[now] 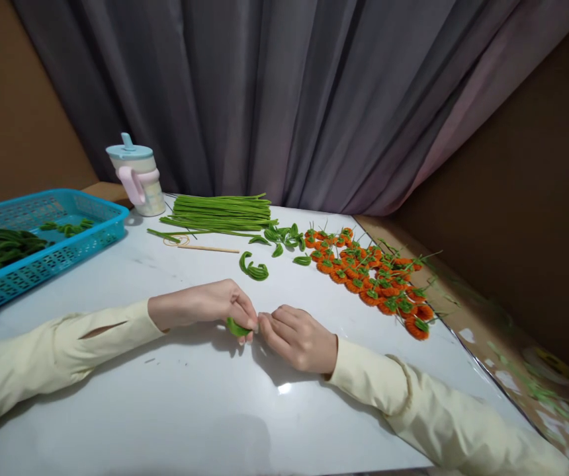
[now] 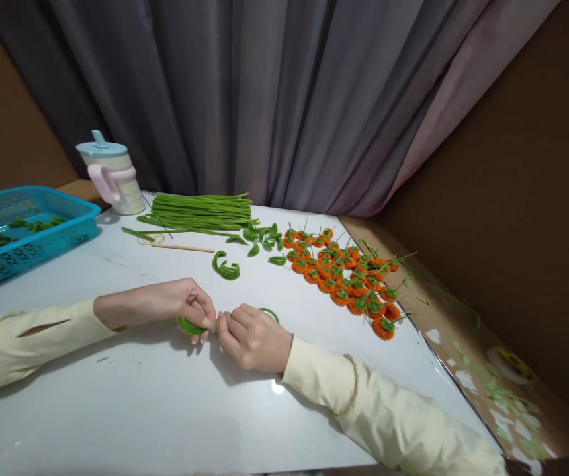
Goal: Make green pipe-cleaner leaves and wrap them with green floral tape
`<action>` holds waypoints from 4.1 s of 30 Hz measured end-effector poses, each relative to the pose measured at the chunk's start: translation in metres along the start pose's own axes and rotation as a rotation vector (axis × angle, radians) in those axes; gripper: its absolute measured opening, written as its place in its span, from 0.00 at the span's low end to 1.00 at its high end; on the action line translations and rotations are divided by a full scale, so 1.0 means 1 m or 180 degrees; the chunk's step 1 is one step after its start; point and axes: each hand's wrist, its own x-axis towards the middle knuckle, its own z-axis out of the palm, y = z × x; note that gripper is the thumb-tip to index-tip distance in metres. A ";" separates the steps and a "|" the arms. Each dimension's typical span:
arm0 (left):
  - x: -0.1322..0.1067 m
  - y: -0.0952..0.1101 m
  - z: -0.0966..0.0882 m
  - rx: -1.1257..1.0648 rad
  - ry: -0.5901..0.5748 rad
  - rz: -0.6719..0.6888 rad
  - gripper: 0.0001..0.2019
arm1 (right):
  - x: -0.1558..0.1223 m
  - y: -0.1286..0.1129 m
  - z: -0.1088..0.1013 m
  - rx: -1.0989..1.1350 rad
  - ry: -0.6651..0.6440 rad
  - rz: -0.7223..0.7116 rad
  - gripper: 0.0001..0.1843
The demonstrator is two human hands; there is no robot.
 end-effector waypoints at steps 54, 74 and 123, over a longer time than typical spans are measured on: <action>-0.005 0.004 0.021 0.1146 0.1262 0.0910 0.08 | 0.008 0.007 -0.003 0.4758 0.0125 0.2901 0.14; -0.007 0.002 0.021 0.1879 0.1271 0.1257 0.09 | 0.008 0.013 -0.011 0.5327 -0.0127 0.2703 0.14; -0.001 0.039 -0.011 0.2463 0.0266 0.0295 0.06 | 0.003 0.020 0.012 0.2042 0.0231 0.0943 0.13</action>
